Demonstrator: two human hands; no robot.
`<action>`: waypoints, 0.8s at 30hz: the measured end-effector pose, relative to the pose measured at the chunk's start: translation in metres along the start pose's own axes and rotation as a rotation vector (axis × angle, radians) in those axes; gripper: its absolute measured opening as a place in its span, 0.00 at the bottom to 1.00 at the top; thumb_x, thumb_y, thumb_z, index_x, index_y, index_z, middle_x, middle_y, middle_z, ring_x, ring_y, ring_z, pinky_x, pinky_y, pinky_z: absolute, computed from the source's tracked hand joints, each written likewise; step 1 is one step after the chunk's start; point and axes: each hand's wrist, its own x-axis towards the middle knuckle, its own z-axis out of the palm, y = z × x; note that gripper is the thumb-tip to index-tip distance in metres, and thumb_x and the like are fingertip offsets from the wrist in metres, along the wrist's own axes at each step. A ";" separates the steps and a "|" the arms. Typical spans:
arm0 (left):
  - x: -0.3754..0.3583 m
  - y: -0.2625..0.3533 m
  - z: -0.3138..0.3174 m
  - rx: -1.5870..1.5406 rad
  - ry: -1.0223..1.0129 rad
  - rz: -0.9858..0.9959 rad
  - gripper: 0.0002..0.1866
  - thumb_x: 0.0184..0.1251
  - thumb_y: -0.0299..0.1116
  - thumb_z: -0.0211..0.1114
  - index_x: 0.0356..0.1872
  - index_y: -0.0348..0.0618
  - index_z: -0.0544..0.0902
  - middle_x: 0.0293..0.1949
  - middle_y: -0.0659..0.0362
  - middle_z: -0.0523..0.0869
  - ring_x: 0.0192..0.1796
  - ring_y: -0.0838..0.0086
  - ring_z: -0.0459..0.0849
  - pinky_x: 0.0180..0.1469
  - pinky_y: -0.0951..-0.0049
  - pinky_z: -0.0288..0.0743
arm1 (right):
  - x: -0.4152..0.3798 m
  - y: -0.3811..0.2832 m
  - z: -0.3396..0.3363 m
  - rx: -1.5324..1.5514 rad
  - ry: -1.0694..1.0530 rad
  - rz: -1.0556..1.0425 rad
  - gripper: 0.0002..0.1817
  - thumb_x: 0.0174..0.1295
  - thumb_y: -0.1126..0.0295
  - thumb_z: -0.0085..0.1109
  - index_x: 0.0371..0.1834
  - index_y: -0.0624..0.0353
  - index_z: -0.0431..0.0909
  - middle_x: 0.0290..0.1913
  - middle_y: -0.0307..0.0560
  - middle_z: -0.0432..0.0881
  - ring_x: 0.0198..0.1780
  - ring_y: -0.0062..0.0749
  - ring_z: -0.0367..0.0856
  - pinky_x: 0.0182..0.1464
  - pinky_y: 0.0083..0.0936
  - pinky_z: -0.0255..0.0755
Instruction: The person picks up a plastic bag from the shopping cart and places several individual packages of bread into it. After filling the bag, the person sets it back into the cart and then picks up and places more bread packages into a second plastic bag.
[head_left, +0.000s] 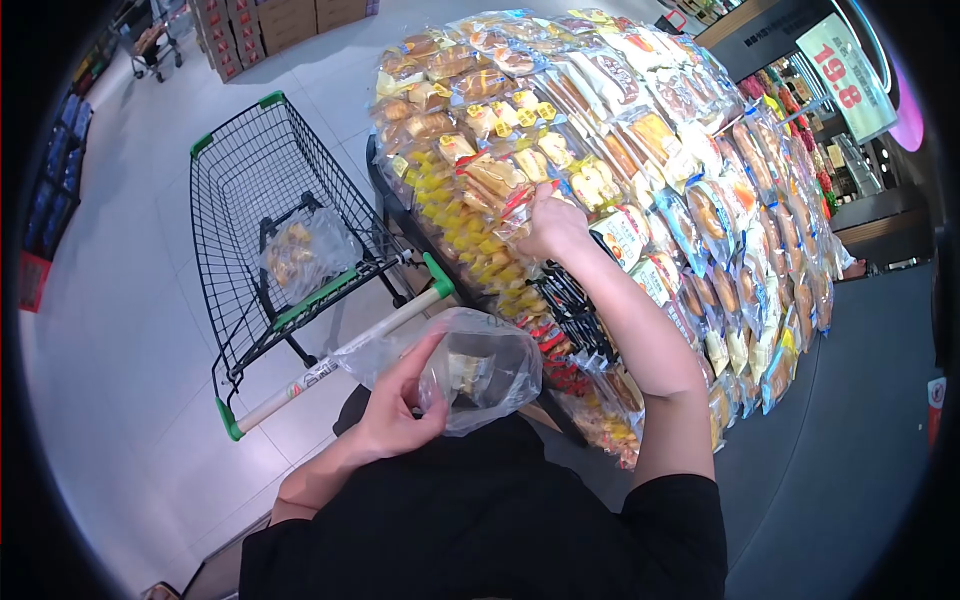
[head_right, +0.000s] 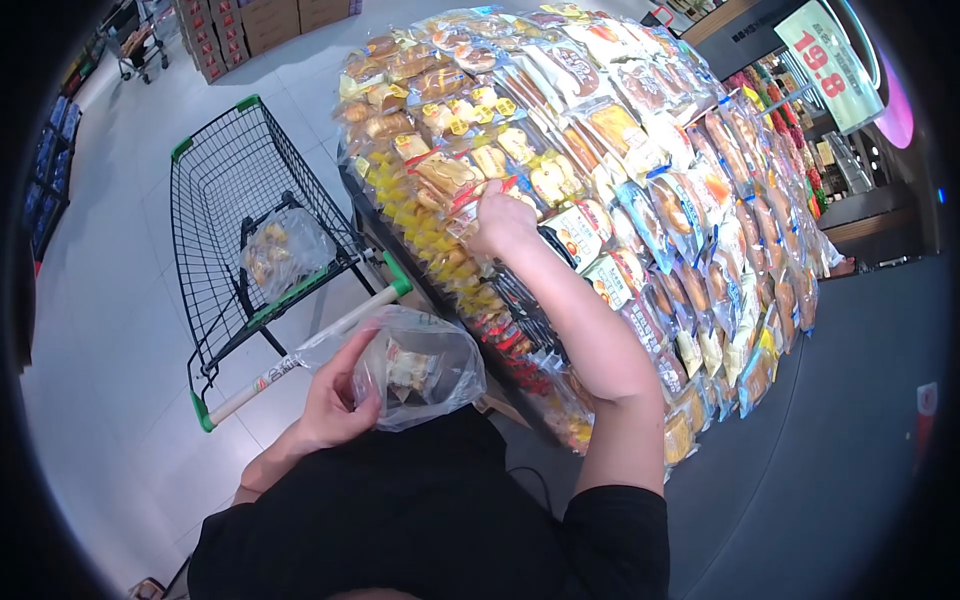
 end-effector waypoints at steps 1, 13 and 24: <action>-0.001 0.000 0.000 -0.003 -0.004 0.005 0.43 0.59 0.14 0.54 0.80 0.35 0.54 0.80 0.52 0.57 0.78 0.73 0.58 0.69 0.77 0.61 | 0.002 0.000 0.000 0.017 -0.018 0.034 0.48 0.42 0.51 0.79 0.58 0.70 0.62 0.48 0.61 0.85 0.54 0.50 0.85 0.55 0.38 0.78; -0.005 -0.002 -0.003 0.003 0.011 -0.011 0.42 0.61 0.11 0.53 0.80 0.39 0.55 0.79 0.52 0.57 0.56 0.83 0.78 0.44 0.85 0.74 | 0.014 0.026 0.001 0.115 0.023 -0.033 0.40 0.35 0.54 0.79 0.50 0.69 0.75 0.49 0.60 0.85 0.53 0.47 0.85 0.55 0.35 0.77; -0.002 -0.002 -0.005 -0.001 0.008 0.018 0.42 0.60 0.13 0.54 0.79 0.35 0.54 0.79 0.51 0.58 0.72 0.76 0.67 0.61 0.81 0.68 | 0.036 0.058 0.022 0.363 -0.025 -0.124 0.31 0.31 0.55 0.77 0.37 0.68 0.84 0.40 0.59 0.86 0.45 0.43 0.87 0.49 0.31 0.78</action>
